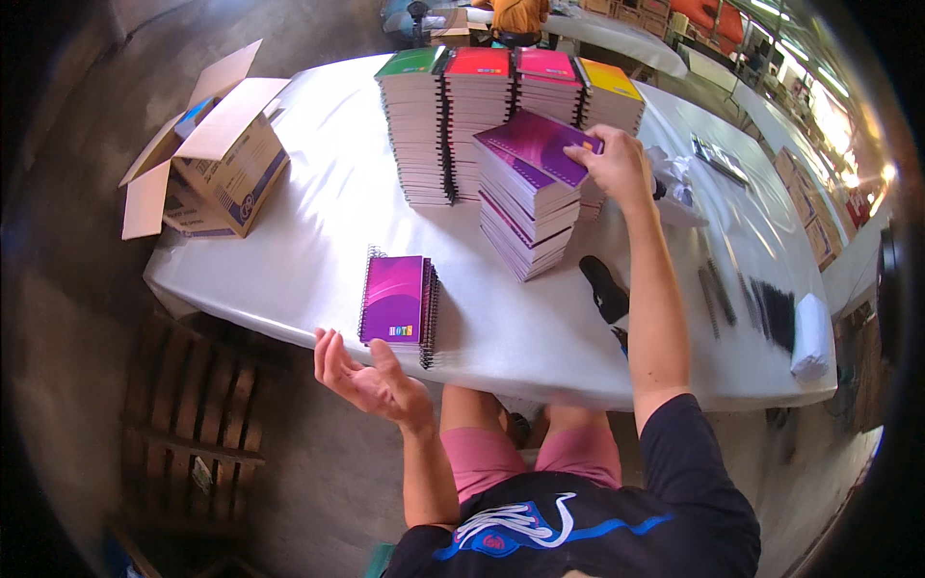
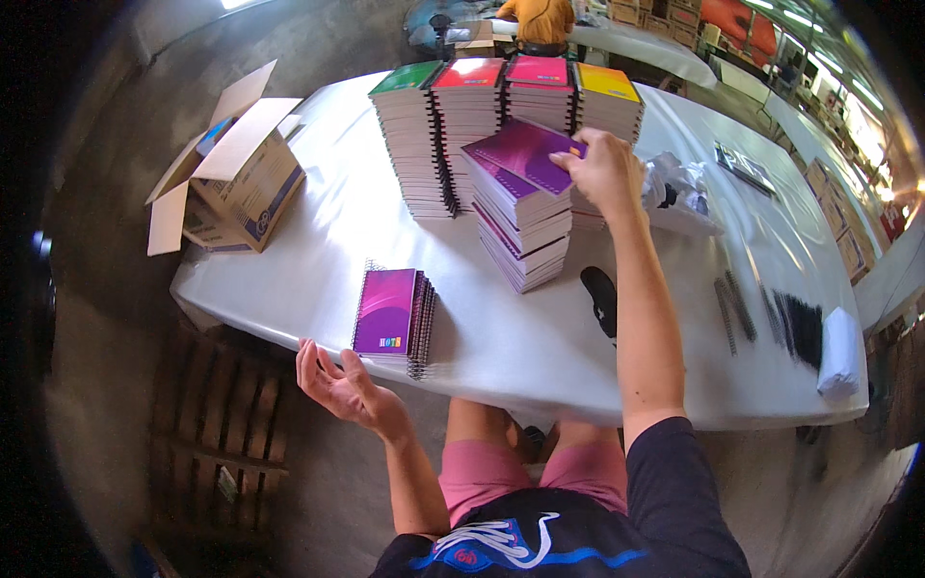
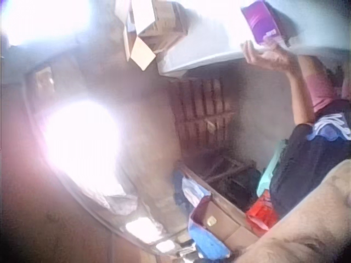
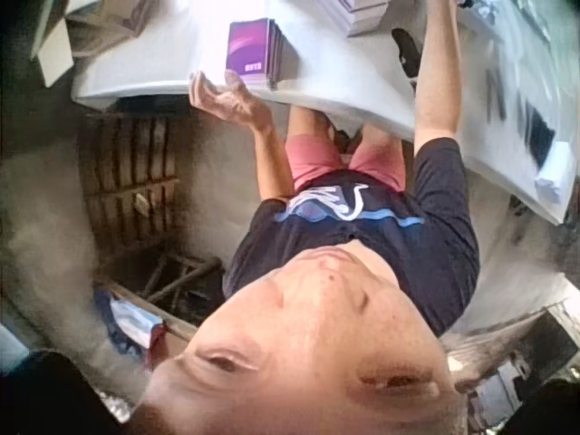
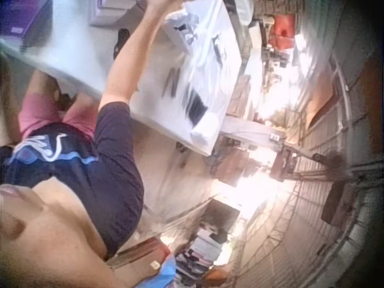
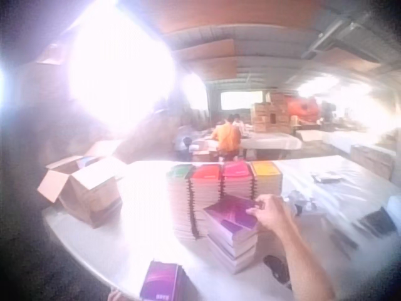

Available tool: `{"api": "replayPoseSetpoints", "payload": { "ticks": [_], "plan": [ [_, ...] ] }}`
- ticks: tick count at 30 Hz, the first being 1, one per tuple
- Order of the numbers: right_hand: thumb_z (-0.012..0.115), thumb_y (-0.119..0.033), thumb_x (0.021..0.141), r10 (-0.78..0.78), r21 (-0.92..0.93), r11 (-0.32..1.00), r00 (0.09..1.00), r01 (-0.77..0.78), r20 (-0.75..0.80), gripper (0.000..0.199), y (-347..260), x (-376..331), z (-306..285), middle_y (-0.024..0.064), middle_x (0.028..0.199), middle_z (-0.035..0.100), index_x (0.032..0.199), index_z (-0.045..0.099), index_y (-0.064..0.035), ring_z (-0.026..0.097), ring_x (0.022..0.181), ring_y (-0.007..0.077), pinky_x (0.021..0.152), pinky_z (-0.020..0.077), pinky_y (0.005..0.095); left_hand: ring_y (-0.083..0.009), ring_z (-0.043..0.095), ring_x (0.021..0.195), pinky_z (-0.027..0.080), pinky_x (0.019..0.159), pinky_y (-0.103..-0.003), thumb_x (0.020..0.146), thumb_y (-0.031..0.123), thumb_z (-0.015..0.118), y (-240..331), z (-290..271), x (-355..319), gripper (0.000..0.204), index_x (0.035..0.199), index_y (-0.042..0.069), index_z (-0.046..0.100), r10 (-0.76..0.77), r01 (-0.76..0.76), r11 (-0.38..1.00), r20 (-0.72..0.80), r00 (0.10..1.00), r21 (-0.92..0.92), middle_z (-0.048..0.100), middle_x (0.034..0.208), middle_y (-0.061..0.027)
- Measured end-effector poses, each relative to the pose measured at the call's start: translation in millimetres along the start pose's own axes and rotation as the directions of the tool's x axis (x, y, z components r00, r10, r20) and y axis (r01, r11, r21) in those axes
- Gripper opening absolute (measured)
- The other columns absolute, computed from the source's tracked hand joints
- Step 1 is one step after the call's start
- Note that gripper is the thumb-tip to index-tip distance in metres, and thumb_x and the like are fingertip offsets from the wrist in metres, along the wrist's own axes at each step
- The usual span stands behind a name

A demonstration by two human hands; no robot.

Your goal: The person threads a plastic coil through the pre-punched holes of a notebook, trims the excess coil using a pair of pliers, and places the finished notebook onto a stack.

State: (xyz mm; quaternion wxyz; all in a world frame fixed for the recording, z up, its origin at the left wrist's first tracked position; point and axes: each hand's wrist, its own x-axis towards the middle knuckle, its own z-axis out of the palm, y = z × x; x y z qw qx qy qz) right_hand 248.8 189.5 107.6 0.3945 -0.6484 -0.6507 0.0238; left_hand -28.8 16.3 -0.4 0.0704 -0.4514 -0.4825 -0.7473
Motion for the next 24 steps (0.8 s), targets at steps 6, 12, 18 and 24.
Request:
{"api": "replayPoseSetpoints", "payload": {
  "ticks": [6, 12, 18, 24],
  "plan": [
    [0.079, -0.017, 0.074, -0.094, 0.559, 0.817, 0.990, 0.139, -0.110, 0.025, -46.1, -108.9, -14.1, 0.0056, 0.069, 0.063, 0.086, 0.061, -0.0055, 0.060, 0.061, 0.0123, 0.057, 0.0475, 0.0283, -0.0223, 0.046, 0.120, 0.034, 0.104, -0.036, 0.090, 0.012, 0.060, 74.5, 52.9, -13.1, 0.064, 0.142, 0.002, 0.025, -0.466, 0.804, 0.261, 0.660, 0.590, -0.534, 0.043, 0.132, -0.0133],
    [0.074, -0.027, 0.077, -0.216, 0.334, 0.929, 0.965, 0.157, 0.150, 0.049, 35.3, -180.1, -30.3, 0.0141, 0.112, 0.060, 0.119, 0.055, -0.0092, 0.060, 0.101, 0.0273, 0.089, 0.0463, 0.0396, -0.0180, 0.063, 0.083, 0.047, 0.079, -0.027, 0.081, 0.007, 0.070, 48.3, 45.1, -22.1, 0.011, 0.091, 0.006, 0.066, -0.294, 0.557, 0.816, 0.719, 0.631, -0.155, 0.068, 0.087, -0.0064],
    [0.067, -0.025, 0.082, 0.528, -0.535, 0.681, 0.841, -0.500, -0.114, 0.046, 251.5, -160.5, -72.2, 0.0098, 0.135, 0.043, 0.124, 0.054, -0.0143, 0.041, 0.125, 0.0313, 0.095, 0.0376, 0.0581, -0.0219, 0.059, 0.101, 0.022, 0.101, -0.065, 0.077, 0.009, 0.066, 26.2, 61.0, -48.7, 0.006, 0.081, 0.012, 0.065, -0.168, -0.417, 0.896, 0.986, -0.003, 0.151, 0.064, 0.085, -0.0010],
    [0.064, -0.019, 0.083, 0.227, -0.697, 0.648, 0.951, -0.308, -0.208, 0.025, 257.5, -181.4, -55.2, 0.0076, 0.126, 0.050, 0.106, 0.062, -0.0111, 0.047, 0.119, 0.0252, 0.091, 0.0378, 0.0572, -0.0275, 0.036, 0.125, 0.009, 0.099, -0.072, 0.050, 0.057, 0.078, 29.9, 59.9, -75.9, 0.061, 0.086, 0.011, 0.063, -0.029, -0.470, 0.858, 0.932, 0.360, 0.208, 0.051, 0.113, -0.0051]
  ]
}}
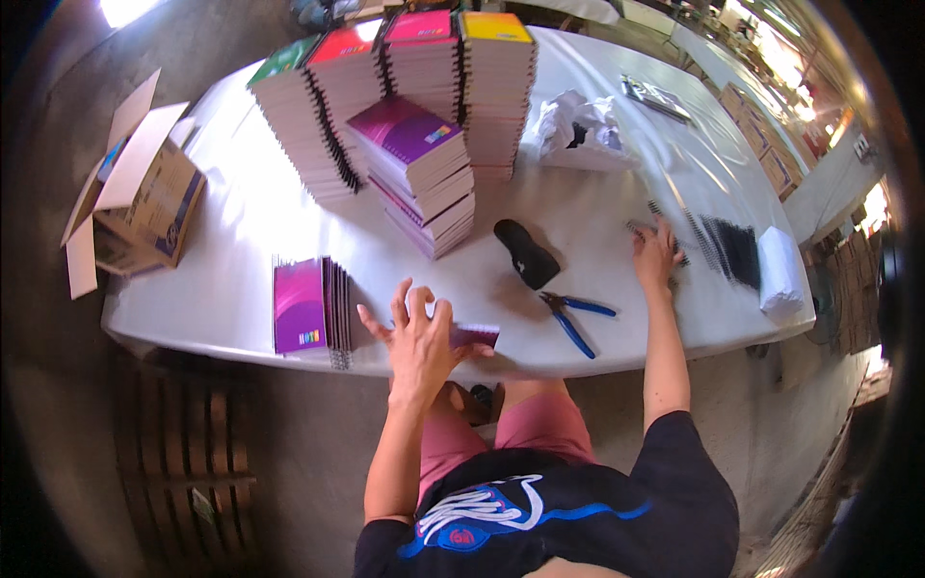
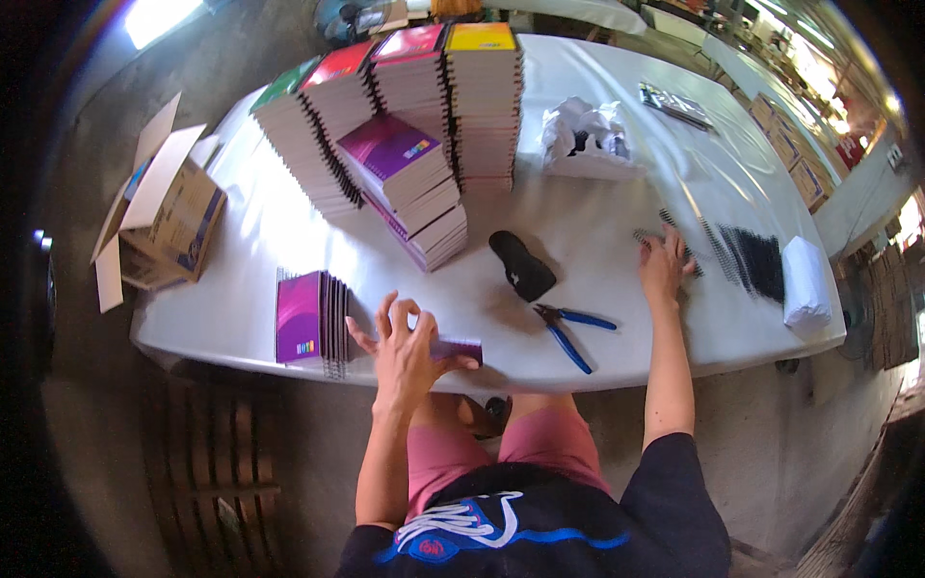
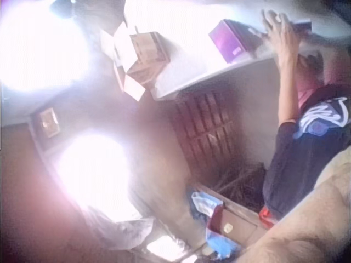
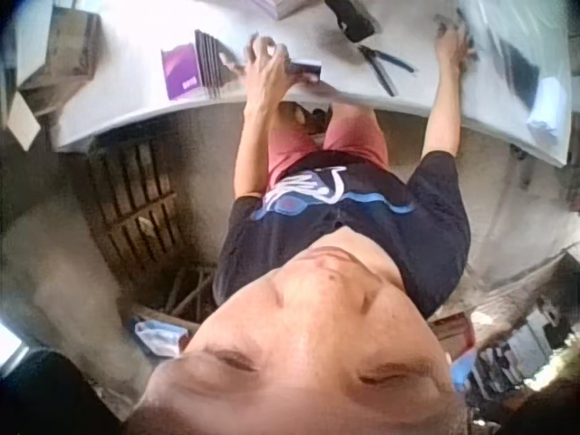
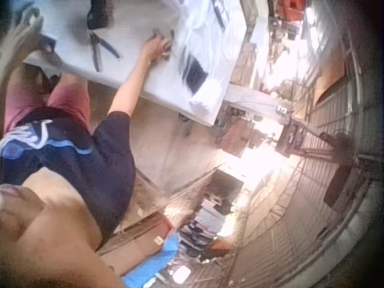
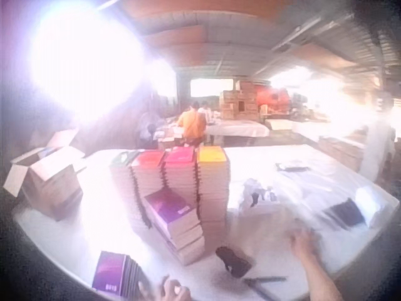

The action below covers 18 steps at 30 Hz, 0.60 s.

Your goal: The person threads a plastic coil through the pre-punched holes of a notebook, trims the excess coil using a pair of pliers, and places the finished notebook onto a stack.

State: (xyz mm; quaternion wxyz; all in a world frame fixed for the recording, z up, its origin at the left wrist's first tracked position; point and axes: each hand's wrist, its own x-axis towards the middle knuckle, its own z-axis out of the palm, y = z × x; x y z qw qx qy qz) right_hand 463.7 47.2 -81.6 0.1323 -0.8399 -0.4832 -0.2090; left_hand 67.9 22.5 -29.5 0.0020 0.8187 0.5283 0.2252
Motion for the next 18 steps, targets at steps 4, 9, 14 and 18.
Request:
{"api": "replayPoseSetpoints", "payload": {
  "ticks": [4, 9, 14, 18],
  "plan": [
    [0.059, -0.010, 0.085, -0.254, 0.326, 0.902, 0.958, 0.284, -0.132, 0.023, -19.9, -7.0, -20.0, 0.0100, 0.113, 0.057, 0.107, 0.063, -0.0099, 0.055, 0.104, 0.0284, 0.085, 0.0439, 0.0464, -0.0331, 0.035, 0.119, 0.008, 0.101, -0.070, 0.052, 0.068, 0.075, 5.7, 38.0, -21.7, 0.070, 0.085, 0.010, 0.054, -0.023, -0.005, 0.997, -0.340, 0.940, -0.081, 0.043, 0.109, -0.0119],
    [0.060, 0.004, 0.081, -0.532, 0.803, 0.433, 0.835, 0.409, -0.139, 0.036, -117.1, -63.1, -102.0, 0.0103, 0.092, 0.058, 0.112, 0.065, -0.0114, 0.057, 0.079, 0.0260, 0.067, 0.0475, 0.0310, -0.0324, 0.039, 0.107, 0.015, 0.099, -0.068, 0.056, 0.064, 0.076, 11.1, 51.3, -23.9, 0.065, 0.082, 0.012, 0.048, -0.107, 0.026, 0.985, -0.480, 0.871, -0.172, 0.041, 0.103, -0.0121],
    [0.070, -0.004, 0.078, -0.619, 0.945, 0.277, 0.784, 0.172, 0.039, 0.021, -137.6, -93.4, -125.1, 0.0078, 0.083, 0.058, 0.098, 0.071, -0.0110, 0.057, 0.075, 0.0204, 0.064, 0.0464, 0.0291, -0.0304, 0.038, 0.098, 0.028, 0.088, -0.053, 0.054, 0.058, 0.080, 4.4, 49.4, -13.7, 0.063, 0.083, 0.012, 0.048, -0.091, 0.002, 0.985, -0.511, 0.855, -0.173, 0.041, 0.096, -0.0099],
    [0.071, -0.007, 0.078, -0.574, 0.954, 0.253, 0.818, 0.160, 0.015, 0.018, -144.5, -101.1, -114.8, 0.0069, 0.085, 0.060, 0.096, 0.071, -0.0087, 0.058, 0.076, 0.0185, 0.065, 0.0466, 0.0279, -0.0292, 0.038, 0.095, 0.030, 0.086, -0.048, 0.053, 0.056, 0.080, 2.7, 47.3, -13.7, 0.062, 0.085, 0.012, 0.049, -0.045, -0.016, 0.993, -0.506, 0.861, -0.117, 0.042, 0.093, -0.0075]
  ]
}}
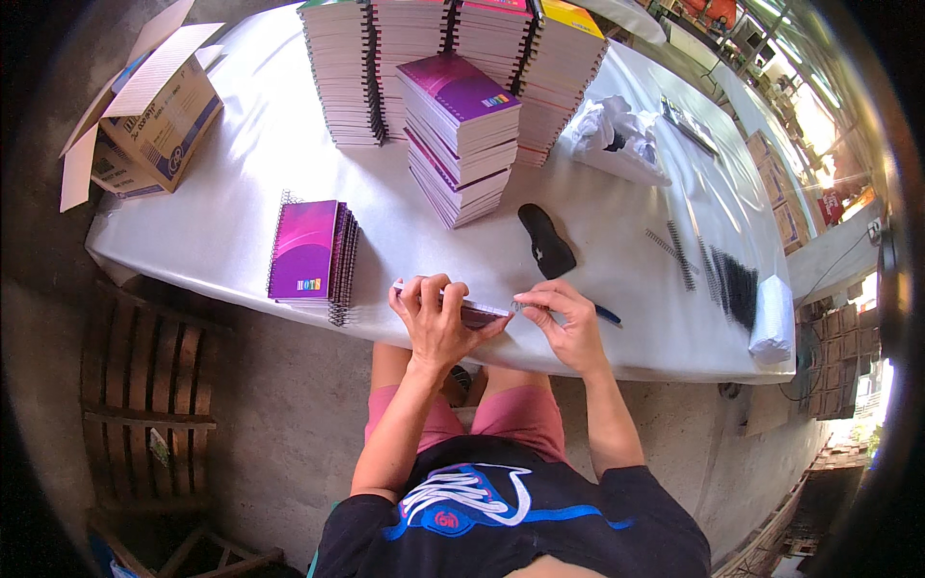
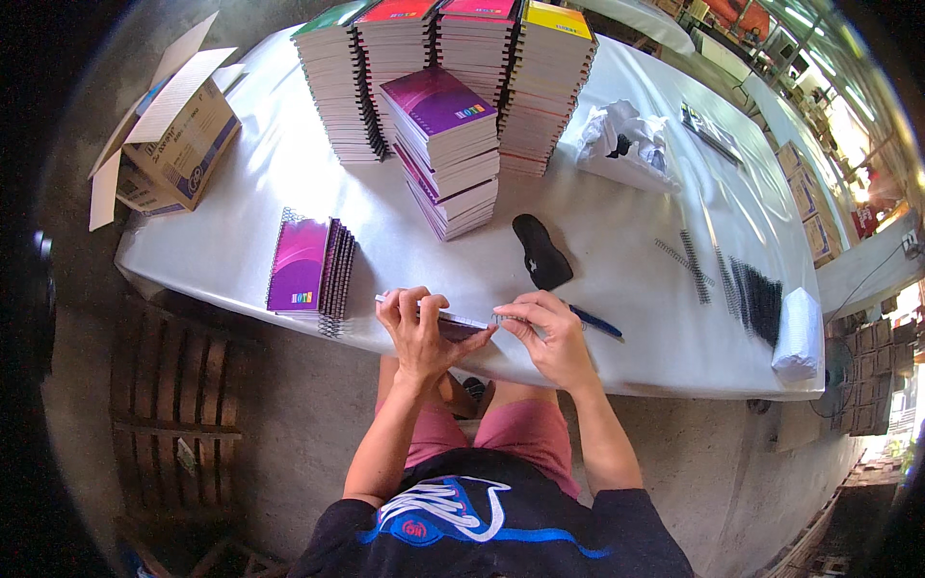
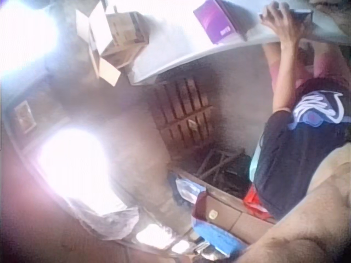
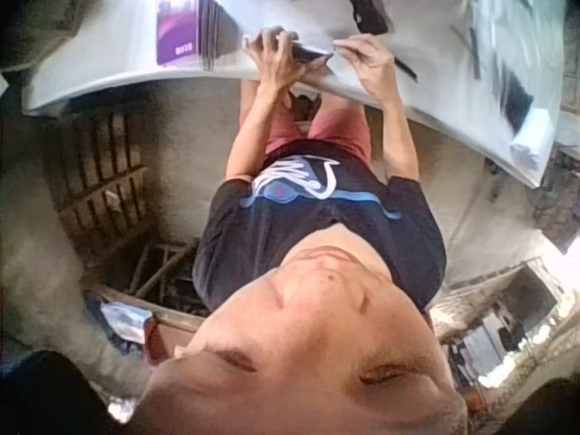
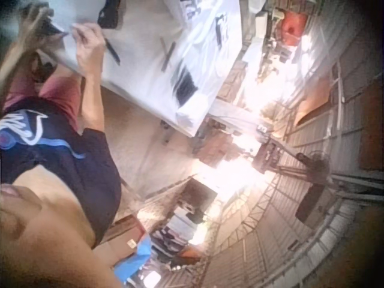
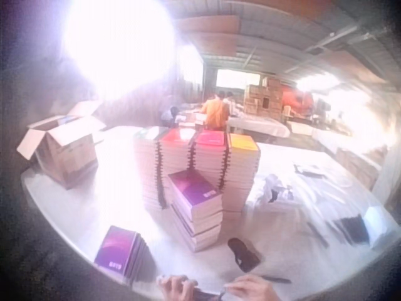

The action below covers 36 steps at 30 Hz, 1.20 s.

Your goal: The person threads a plastic coil through the pre-punched holes of a notebook, trims the excess coil using a pair of pliers, and places the finished notebook onto a stack.

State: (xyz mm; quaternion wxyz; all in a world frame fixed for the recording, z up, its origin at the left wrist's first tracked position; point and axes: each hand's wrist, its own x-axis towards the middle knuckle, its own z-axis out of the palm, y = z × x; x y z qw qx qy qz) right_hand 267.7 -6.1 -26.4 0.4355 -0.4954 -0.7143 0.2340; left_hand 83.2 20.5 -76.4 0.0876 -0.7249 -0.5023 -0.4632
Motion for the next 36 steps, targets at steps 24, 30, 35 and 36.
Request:
{"api": "replayPoseSetpoints", "payload": {
  "ticks": [24, 30, 35, 36],
  "plan": [
    [0.051, -0.024, 0.096, 0.294, -0.156, 0.956, 0.807, -0.249, 0.512, 0.025, -15.5, 23.2, -23.0, 0.0150, 0.084, 0.065, 0.106, 0.063, -0.0036, 0.063, 0.071, 0.0209, 0.068, 0.0491, 0.0317, -0.0291, 0.044, 0.098, 0.029, 0.091, -0.046, 0.055, 0.062, 0.074, 2.2, -10.3, 0.7, 0.070, 0.098, 0.010, 0.055, -0.052, 0.057, 0.998, 0.214, 0.975, -0.016, 0.048, 0.094, -0.0069],
    [0.052, -0.002, 0.080, 0.054, -0.700, 0.658, 0.910, 0.277, 0.410, 0.049, 60.9, 73.8, -50.9, 0.0070, 0.135, 0.048, 0.126, 0.056, -0.0211, 0.048, 0.120, 0.0283, 0.097, 0.0404, 0.0401, -0.0334, 0.043, 0.101, 0.035, 0.088, -0.046, 0.052, 0.058, 0.078, -4.9, -14.5, 7.6, 0.063, 0.079, 0.007, 0.054, 0.016, 0.001, 0.993, 0.147, 0.989, -0.115, 0.047, 0.103, -0.0112],
    [0.062, -0.002, 0.075, -0.186, -0.682, 0.477, 0.822, 0.555, 0.539, 0.051, 103.4, 90.2, -57.3, -0.0022, 0.143, 0.039, 0.121, 0.056, -0.0230, 0.039, 0.129, 0.0245, 0.097, 0.0421, 0.0465, -0.0336, 0.043, 0.106, 0.036, 0.086, -0.046, 0.056, 0.059, 0.075, -7.1, -14.6, 8.2, 0.063, 0.085, 0.007, 0.055, 0.035, -0.010, 0.990, 0.175, 0.984, -0.139, 0.045, 0.114, -0.0130],
    [0.063, -0.003, 0.076, -0.214, -0.632, 0.560, 0.830, 0.536, 0.514, 0.048, 100.8, 91.2, -54.0, -0.0003, 0.142, 0.041, 0.120, 0.057, -0.0198, 0.041, 0.128, 0.0241, 0.097, 0.0420, 0.0444, -0.0337, 0.043, 0.106, 0.036, 0.086, -0.046, 0.056, 0.059, 0.076, -8.1, -14.9, 7.6, 0.064, 0.085, 0.007, 0.054, 0.029, -0.004, 0.991, 0.182, 0.983, -0.133, 0.045, 0.114, -0.0132]
  ]
}}
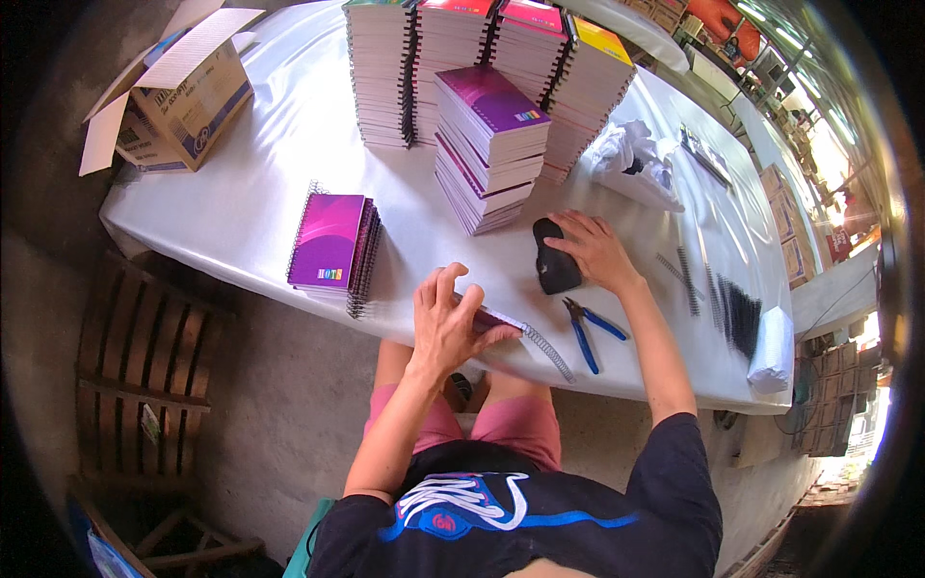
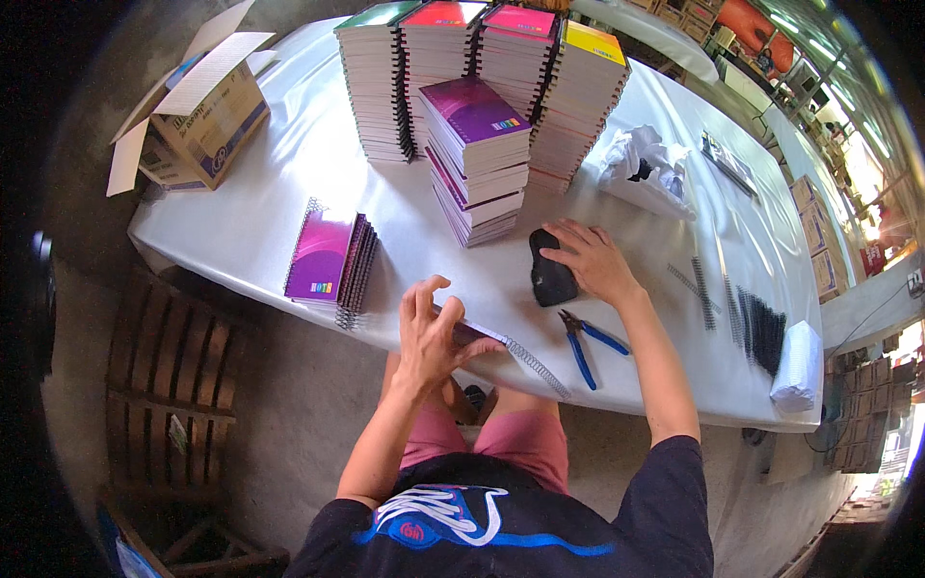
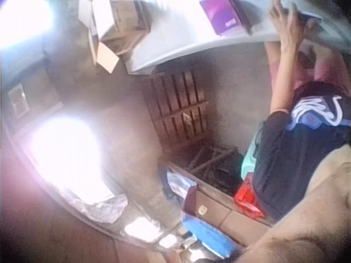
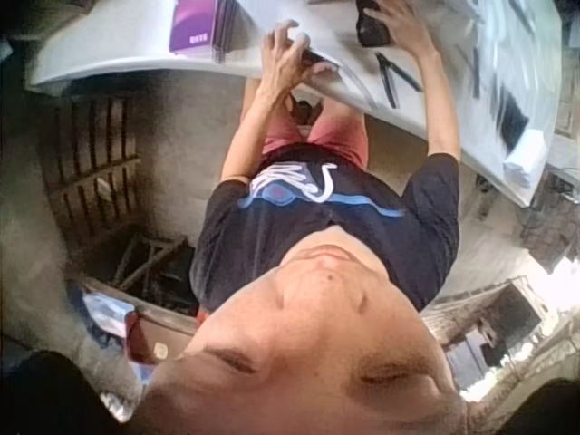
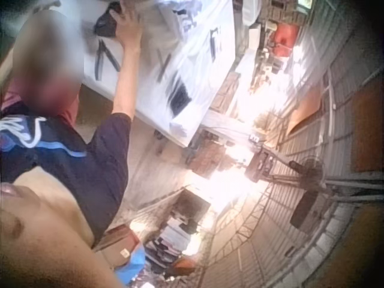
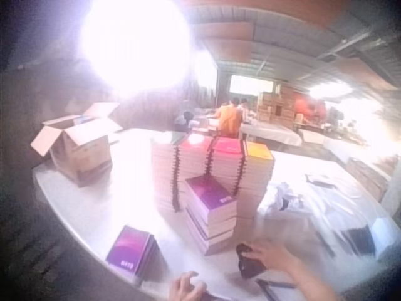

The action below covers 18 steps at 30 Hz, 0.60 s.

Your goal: The person threads a plastic coil through the pre-punched holes of a notebook, trims the excess coil using a pair of pliers, and places the finished notebook onto a stack.

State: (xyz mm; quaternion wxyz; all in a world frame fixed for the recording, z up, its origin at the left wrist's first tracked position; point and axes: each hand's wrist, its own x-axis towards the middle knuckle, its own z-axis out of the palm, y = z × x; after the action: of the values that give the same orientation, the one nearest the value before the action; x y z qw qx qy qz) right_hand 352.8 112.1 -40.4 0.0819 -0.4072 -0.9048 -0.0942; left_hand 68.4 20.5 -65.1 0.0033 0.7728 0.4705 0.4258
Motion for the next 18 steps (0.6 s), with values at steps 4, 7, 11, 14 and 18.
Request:
{"api": "replayPoseSetpoints", "payload": {
  "ticks": [4, 7, 11, 14, 18],
  "plan": [
    [0.067, -0.006, 0.078, 0.318, 0.754, 0.626, 0.948, -0.198, -0.016, 0.036, -45.5, 11.7, -36.0, 0.0082, 0.129, 0.053, 0.113, 0.059, -0.0083, 0.051, 0.118, 0.0218, 0.095, 0.0417, 0.0361, -0.0347, 0.042, 0.107, 0.036, 0.088, -0.047, 0.054, 0.059, 0.077, 1.3, -4.8, 0.7, 0.064, 0.081, 0.006, 0.053, -0.031, 0.031, 0.999, -0.007, 1.000, -0.009, 0.045, 0.115, -0.0144],
    [0.069, -0.008, 0.077, 0.443, 0.961, 0.066, 0.871, -0.268, 0.213, 0.029, -96.0, -20.9, -38.0, 0.0125, 0.111, 0.061, 0.105, 0.062, -0.0048, 0.058, 0.102, 0.0198, 0.092, 0.0414, 0.0316, -0.0359, 0.042, 0.107, 0.036, 0.090, -0.047, 0.053, 0.058, 0.078, 2.4, -2.7, 1.5, 0.064, 0.077, 0.005, 0.052, -0.038, 0.038, 0.998, -0.015, 0.999, -0.040, 0.045, 0.114, -0.0157],
    [0.066, -0.016, 0.078, 0.294, 0.992, 0.077, 0.949, 0.096, -0.115, 0.024, -130.7, -20.4, -41.7, 0.0114, 0.102, 0.059, 0.099, 0.067, -0.0030, 0.056, 0.101, 0.0216, 0.090, 0.0420, 0.0319, -0.0357, 0.042, 0.108, 0.036, 0.089, -0.048, 0.054, 0.061, 0.076, 1.1, -1.8, -1.2, 0.067, 0.081, 0.005, 0.053, -0.022, 0.021, 0.999, -0.022, 1.000, -0.044, 0.046, 0.114, -0.0151],
    [0.062, -0.007, 0.079, 0.374, 0.957, 0.016, 0.886, 0.288, -0.273, 0.021, -115.5, -27.3, -16.9, 0.0124, 0.108, 0.059, 0.098, 0.067, -0.0013, 0.056, 0.103, 0.0219, 0.094, 0.0420, 0.0346, -0.0359, 0.042, 0.108, 0.036, 0.089, -0.048, 0.053, 0.060, 0.077, 4.0, -2.6, 1.4, 0.067, 0.080, 0.004, 0.053, -0.009, 0.007, 0.999, -0.033, 0.999, -0.050, 0.046, 0.114, -0.0152],
    [0.063, -0.004, 0.078, 0.180, 0.998, 0.044, 0.983, 0.039, -0.046, 0.019, -114.1, -21.5, -36.6, 0.0126, 0.106, 0.061, 0.096, 0.069, -0.0018, 0.058, 0.100, 0.0229, 0.095, 0.0433, 0.0357, -0.0361, 0.042, 0.107, 0.037, 0.089, -0.047, 0.052, 0.059, 0.078, -1.4, 0.8, 0.2, 0.067, 0.079, 0.003, 0.053, -0.007, 0.007, 1.000, -0.019, 1.000, 0.000, 0.046, 0.115, -0.0151]
  ]
}}
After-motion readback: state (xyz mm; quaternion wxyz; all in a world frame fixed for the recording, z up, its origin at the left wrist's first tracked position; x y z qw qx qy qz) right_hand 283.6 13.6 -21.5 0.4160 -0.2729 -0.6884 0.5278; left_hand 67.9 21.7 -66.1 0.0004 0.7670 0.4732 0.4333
